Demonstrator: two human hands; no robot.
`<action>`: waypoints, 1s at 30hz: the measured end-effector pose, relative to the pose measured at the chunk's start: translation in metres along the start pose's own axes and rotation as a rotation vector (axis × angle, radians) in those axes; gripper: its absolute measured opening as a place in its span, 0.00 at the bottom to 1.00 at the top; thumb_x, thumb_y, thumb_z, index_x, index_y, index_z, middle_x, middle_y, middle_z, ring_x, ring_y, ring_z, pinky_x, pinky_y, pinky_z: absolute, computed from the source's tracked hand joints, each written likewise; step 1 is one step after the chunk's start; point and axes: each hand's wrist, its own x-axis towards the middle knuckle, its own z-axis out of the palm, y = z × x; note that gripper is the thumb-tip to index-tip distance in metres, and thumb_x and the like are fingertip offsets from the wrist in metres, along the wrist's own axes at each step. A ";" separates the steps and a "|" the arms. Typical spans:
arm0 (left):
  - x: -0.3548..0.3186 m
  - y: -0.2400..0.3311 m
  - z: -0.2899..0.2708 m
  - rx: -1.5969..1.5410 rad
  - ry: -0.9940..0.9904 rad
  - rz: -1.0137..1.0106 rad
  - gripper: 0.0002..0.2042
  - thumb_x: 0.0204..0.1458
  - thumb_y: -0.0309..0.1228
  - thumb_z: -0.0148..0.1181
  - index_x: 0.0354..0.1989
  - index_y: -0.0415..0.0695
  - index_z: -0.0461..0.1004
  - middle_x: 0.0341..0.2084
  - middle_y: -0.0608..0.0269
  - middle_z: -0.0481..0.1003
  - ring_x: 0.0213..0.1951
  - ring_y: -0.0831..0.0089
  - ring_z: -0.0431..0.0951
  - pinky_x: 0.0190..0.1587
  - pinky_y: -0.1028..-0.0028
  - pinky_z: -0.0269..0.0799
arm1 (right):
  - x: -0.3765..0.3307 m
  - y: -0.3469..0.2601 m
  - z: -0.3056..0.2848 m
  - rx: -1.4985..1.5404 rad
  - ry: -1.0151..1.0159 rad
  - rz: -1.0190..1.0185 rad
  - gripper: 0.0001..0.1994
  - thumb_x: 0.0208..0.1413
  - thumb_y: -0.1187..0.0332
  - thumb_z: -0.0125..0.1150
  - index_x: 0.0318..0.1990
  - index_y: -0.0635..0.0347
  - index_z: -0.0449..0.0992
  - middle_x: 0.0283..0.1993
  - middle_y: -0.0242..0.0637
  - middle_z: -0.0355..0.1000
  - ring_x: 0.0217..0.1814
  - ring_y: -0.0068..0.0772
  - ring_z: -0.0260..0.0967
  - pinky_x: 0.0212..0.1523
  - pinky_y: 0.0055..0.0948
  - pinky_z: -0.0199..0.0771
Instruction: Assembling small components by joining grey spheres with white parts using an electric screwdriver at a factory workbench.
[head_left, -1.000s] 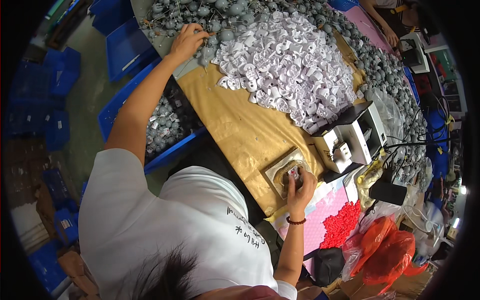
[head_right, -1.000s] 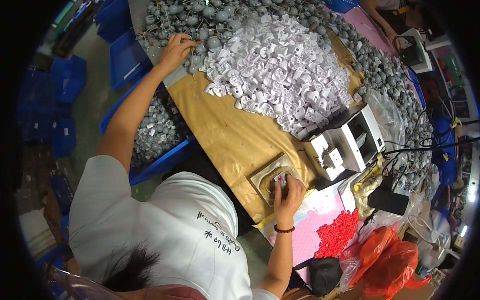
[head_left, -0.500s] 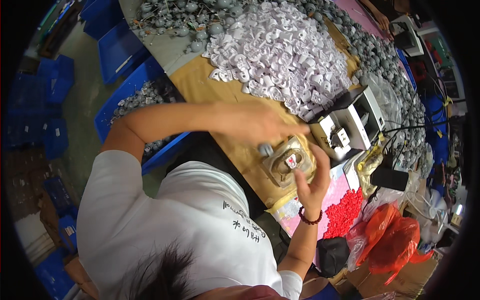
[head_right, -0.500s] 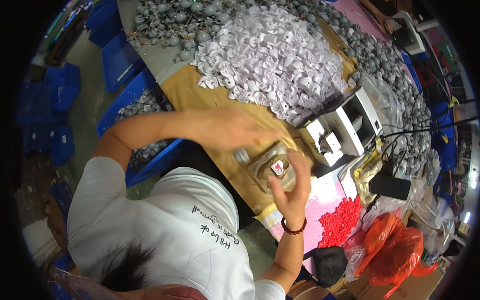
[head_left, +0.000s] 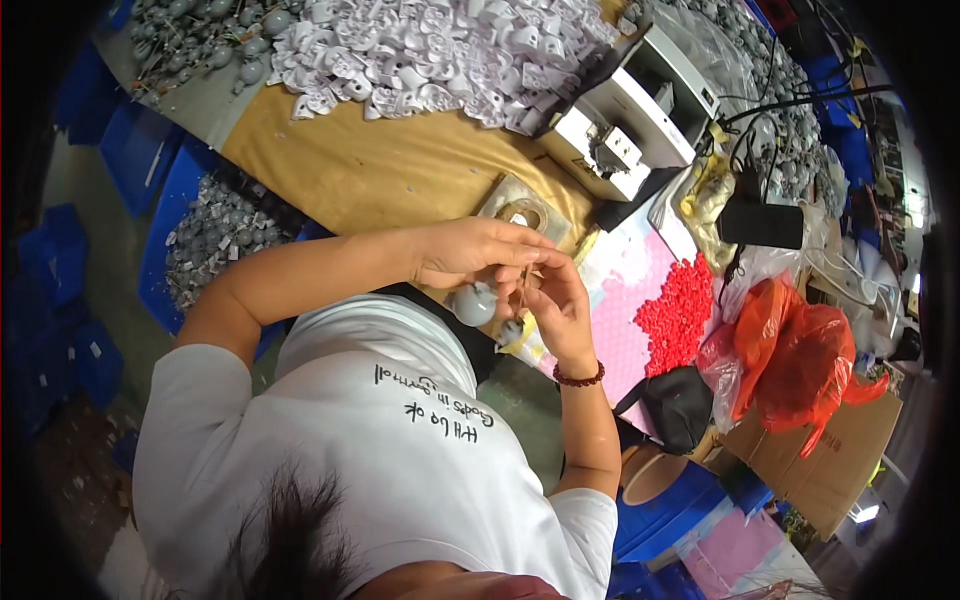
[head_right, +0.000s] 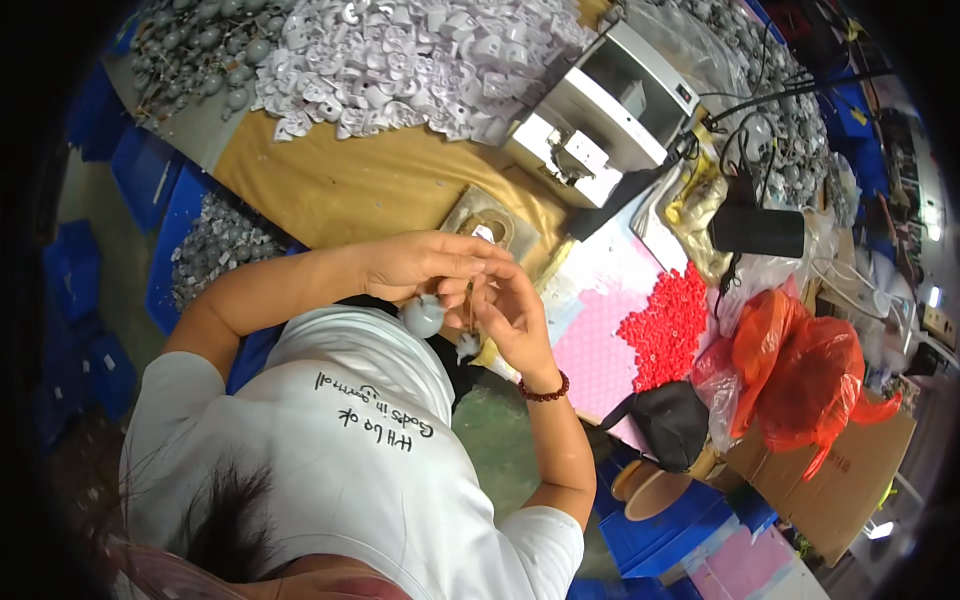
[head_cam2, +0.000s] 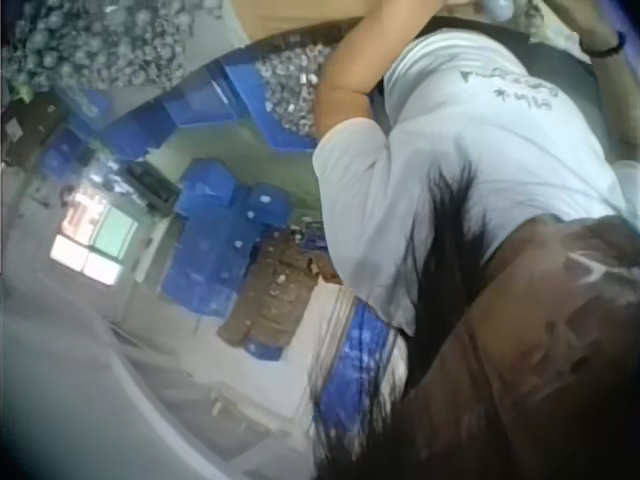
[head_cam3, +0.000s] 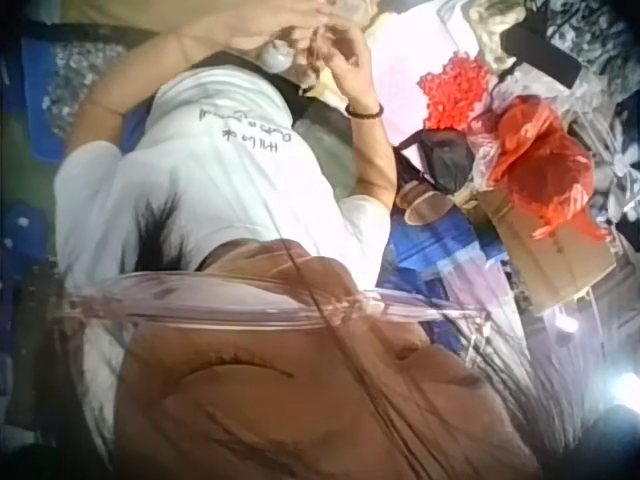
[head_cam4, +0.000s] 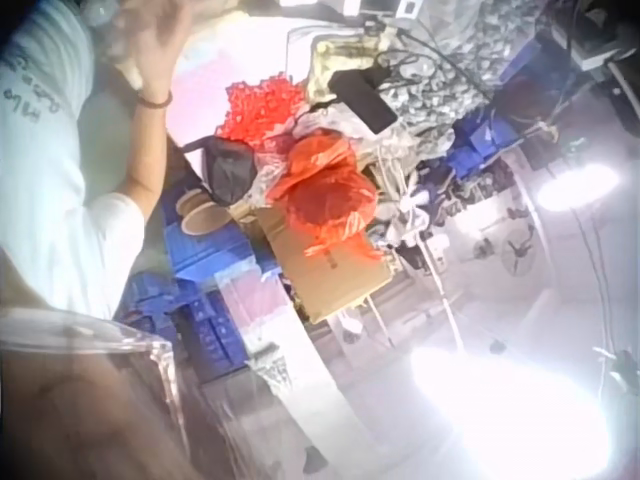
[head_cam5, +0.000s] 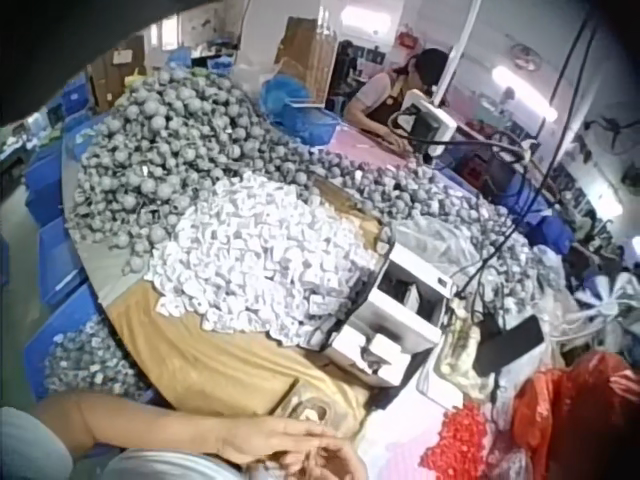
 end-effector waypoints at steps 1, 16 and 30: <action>-0.001 -0.002 0.000 -0.039 0.020 -0.013 0.25 0.66 0.38 0.50 0.68 0.43 0.57 0.25 0.71 0.67 0.29 0.83 0.71 0.36 0.71 0.79 | -0.001 -0.003 0.000 -0.013 0.010 0.029 0.21 0.57 0.83 0.57 0.58 0.63 0.65 0.45 0.31 0.70 0.37 0.19 0.68 0.37 0.21 0.73; -0.024 -0.040 -0.024 1.374 0.523 0.565 0.15 0.51 0.29 0.65 0.47 0.43 0.73 0.44 0.57 0.71 0.49 0.57 0.72 0.52 0.64 0.69 | 0.040 0.009 -0.006 -1.558 0.149 -0.584 0.16 0.44 0.79 0.63 0.44 0.61 0.78 0.40 0.39 0.73 0.37 0.39 0.73 0.32 0.35 0.76; -0.018 -0.037 -0.037 1.697 0.544 0.654 0.14 0.48 0.29 0.64 0.44 0.45 0.73 0.43 0.59 0.70 0.47 0.58 0.72 0.47 0.62 0.73 | 0.038 0.005 0.006 -1.800 0.063 -0.463 0.19 0.45 0.76 0.59 0.48 0.66 0.75 0.44 0.41 0.69 0.42 0.41 0.71 0.37 0.35 0.75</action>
